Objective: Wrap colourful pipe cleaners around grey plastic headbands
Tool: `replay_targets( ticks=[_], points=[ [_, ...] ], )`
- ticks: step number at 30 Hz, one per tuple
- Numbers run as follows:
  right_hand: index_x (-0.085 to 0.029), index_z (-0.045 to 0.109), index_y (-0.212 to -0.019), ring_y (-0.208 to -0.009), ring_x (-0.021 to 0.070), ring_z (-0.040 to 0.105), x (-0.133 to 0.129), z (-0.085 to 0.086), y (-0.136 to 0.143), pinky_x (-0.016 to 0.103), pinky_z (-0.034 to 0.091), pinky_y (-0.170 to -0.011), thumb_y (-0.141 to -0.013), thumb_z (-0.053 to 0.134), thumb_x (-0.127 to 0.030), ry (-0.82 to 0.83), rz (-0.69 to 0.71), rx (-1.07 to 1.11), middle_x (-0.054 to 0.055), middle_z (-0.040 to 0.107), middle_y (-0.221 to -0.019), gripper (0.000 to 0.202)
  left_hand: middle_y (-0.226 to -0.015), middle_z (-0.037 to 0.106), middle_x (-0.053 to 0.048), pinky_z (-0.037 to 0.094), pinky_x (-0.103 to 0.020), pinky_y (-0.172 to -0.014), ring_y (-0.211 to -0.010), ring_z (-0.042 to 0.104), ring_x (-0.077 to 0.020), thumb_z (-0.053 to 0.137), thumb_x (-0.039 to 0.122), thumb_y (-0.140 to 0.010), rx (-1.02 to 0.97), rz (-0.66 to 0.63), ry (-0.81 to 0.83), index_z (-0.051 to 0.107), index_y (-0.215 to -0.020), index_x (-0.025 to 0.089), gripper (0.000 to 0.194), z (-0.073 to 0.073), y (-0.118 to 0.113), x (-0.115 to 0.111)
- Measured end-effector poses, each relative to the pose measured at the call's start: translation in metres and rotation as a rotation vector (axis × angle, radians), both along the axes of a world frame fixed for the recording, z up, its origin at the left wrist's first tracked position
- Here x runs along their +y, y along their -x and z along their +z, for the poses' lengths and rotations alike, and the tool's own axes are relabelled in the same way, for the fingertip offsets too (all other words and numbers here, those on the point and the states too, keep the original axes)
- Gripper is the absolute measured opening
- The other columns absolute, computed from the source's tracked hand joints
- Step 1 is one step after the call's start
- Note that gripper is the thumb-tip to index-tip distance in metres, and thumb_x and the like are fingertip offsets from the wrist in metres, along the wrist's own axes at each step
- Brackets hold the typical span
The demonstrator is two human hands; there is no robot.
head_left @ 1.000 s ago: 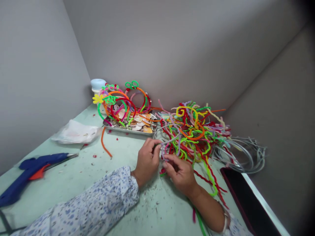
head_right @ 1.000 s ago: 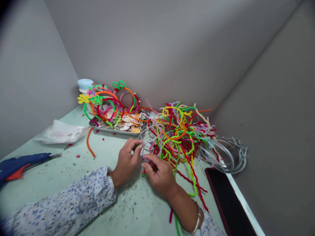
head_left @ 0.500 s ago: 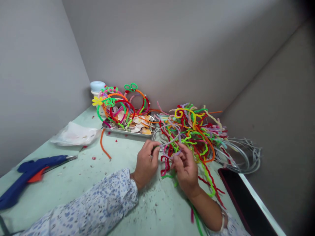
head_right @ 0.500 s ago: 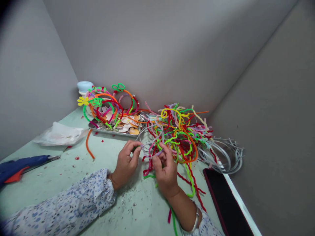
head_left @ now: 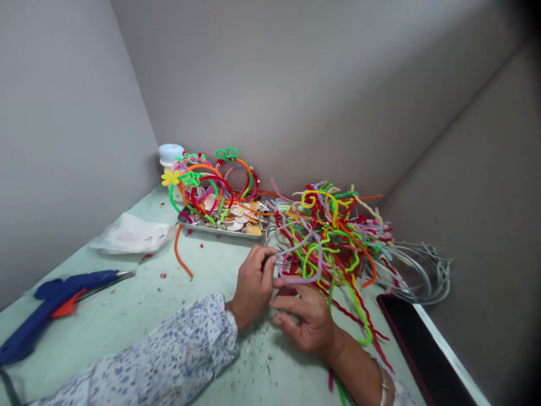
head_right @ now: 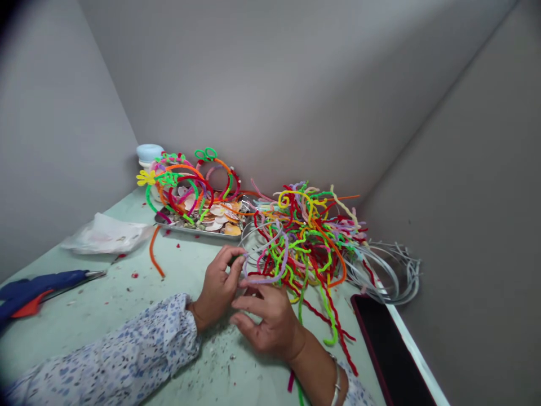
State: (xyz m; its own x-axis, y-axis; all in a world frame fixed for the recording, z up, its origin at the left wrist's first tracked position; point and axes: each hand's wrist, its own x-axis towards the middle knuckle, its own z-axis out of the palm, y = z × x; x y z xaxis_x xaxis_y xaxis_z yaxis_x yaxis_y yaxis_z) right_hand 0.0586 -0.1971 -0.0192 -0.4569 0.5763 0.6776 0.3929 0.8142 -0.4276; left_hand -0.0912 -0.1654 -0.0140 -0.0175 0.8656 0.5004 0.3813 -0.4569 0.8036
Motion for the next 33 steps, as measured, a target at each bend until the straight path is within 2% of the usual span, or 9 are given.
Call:
replay_targets(
  ticks=[2, 4, 8, 10, 12, 15, 18, 21, 33],
  points=[
    [-0.022, 0.067, -0.083, -0.085, 0.0198, 0.063, 0.003, 0.000, 0.003, 0.034, 0.051, -0.076, -0.080, 0.061, -0.021, 0.077, -0.011, -0.050, 0.007, 0.066, -0.093, 0.007, -0.088, 0.058, -0.003, 0.043, -0.027, -0.076, -0.084, 0.055, -0.0154, 0.043, 0.019, -0.091, 0.001, -0.007, 0.008, 0.058, -0.095, 0.019, 0.016, 0.000, 0.000, 0.000],
    [-0.021, 0.066, -0.081, -0.085, 0.0199, 0.063, 0.007, -0.003, 0.003, 0.033, 0.051, -0.077, -0.083, 0.058, -0.022, 0.171, -0.069, -0.003, 0.007, 0.066, -0.088, 0.009, -0.089, 0.060, -0.003, 0.044, -0.027, -0.077, -0.084, 0.056, -0.0156, 0.043, 0.020, -0.091, -0.003, -0.022, 0.009, 0.057, -0.095, 0.019, 0.015, -0.001, 0.000, -0.001],
    [-0.020, 0.060, -0.103, -0.081, 0.0184, 0.064, 0.014, -0.014, 0.001, 0.030, 0.053, -0.071, -0.086, 0.057, -0.028, 0.397, -0.213, 0.230, 0.006, 0.066, -0.090, 0.019, -0.087, 0.062, -0.003, 0.045, -0.026, -0.075, -0.082, 0.057, -0.0151, 0.044, 0.021, -0.091, -0.003, -0.087, 0.010, 0.058, -0.095, 0.019, 0.015, -0.002, -0.001, -0.002],
    [-0.021, 0.055, -0.110, -0.082, 0.0179, 0.063, 0.016, -0.019, 0.000, 0.030, 0.053, -0.071, -0.084, 0.061, -0.029, 0.446, -0.229, 0.300, 0.005, 0.065, -0.092, 0.028, -0.087, 0.062, -0.003, 0.045, -0.026, -0.075, -0.082, 0.058, -0.0149, 0.045, 0.021, -0.090, -0.002, -0.121, 0.004, 0.059, -0.095, 0.019, 0.015, -0.002, -0.001, -0.002],
    [-0.021, 0.054, -0.112, -0.082, 0.0175, 0.063, 0.016, -0.021, 0.000, 0.030, 0.053, -0.072, -0.082, 0.064, -0.028, 0.419, -0.232, 0.313, 0.005, 0.064, -0.093, 0.032, -0.087, 0.062, -0.003, 0.045, -0.026, -0.075, -0.082, 0.058, -0.0148, 0.045, 0.019, -0.090, 0.000, -0.144, -0.003, 0.059, -0.095, 0.019, 0.015, -0.001, -0.001, -0.002],
    [-0.021, 0.057, -0.107, -0.079, 0.0168, 0.062, 0.015, -0.017, 0.001, 0.030, 0.053, -0.070, -0.083, 0.063, -0.025, 0.325, -0.280, 0.283, 0.004, 0.063, -0.090, 0.025, -0.087, 0.062, -0.003, 0.045, -0.027, -0.076, -0.084, 0.058, -0.0153, 0.045, 0.019, -0.090, 0.014, -0.155, -0.002, 0.059, -0.095, 0.019, 0.015, -0.001, -0.002, -0.002],
    [-0.022, 0.060, -0.100, -0.083, 0.0181, 0.062, 0.014, -0.010, 0.001, 0.034, 0.053, -0.074, -0.084, 0.059, -0.019, 0.168, -0.308, 0.230, 0.005, 0.064, -0.089, 0.017, -0.087, 0.062, -0.004, 0.046, -0.027, -0.076, -0.084, 0.058, -0.0157, 0.045, 0.020, -0.090, 0.028, -0.171, 0.001, 0.059, -0.094, 0.019, 0.015, -0.001, -0.002, -0.002],
    [-0.024, 0.062, -0.097, -0.088, 0.0195, 0.063, 0.012, -0.007, 0.000, 0.037, 0.053, -0.079, -0.084, 0.056, -0.014, 0.033, -0.269, 0.172, 0.006, 0.066, -0.091, 0.017, -0.086, 0.062, -0.004, 0.046, -0.027, -0.076, -0.083, 0.059, -0.0159, 0.044, 0.020, -0.091, 0.033, -0.182, -0.001, 0.059, -0.094, 0.019, 0.016, -0.002, -0.003, -0.002],
    [-0.026, 0.064, -0.102, -0.088, 0.0168, 0.066, 0.012, -0.007, -0.005, 0.032, 0.057, -0.075, -0.082, 0.055, -0.006, -0.150, -0.194, 0.072, 0.005, 0.067, -0.094, 0.030, -0.087, 0.061, -0.004, 0.045, -0.026, -0.076, -0.083, 0.057, -0.0151, 0.044, 0.017, -0.090, 0.062, -0.198, -0.007, 0.059, -0.094, 0.018, 0.016, -0.003, -0.002, -0.003]
  ],
)
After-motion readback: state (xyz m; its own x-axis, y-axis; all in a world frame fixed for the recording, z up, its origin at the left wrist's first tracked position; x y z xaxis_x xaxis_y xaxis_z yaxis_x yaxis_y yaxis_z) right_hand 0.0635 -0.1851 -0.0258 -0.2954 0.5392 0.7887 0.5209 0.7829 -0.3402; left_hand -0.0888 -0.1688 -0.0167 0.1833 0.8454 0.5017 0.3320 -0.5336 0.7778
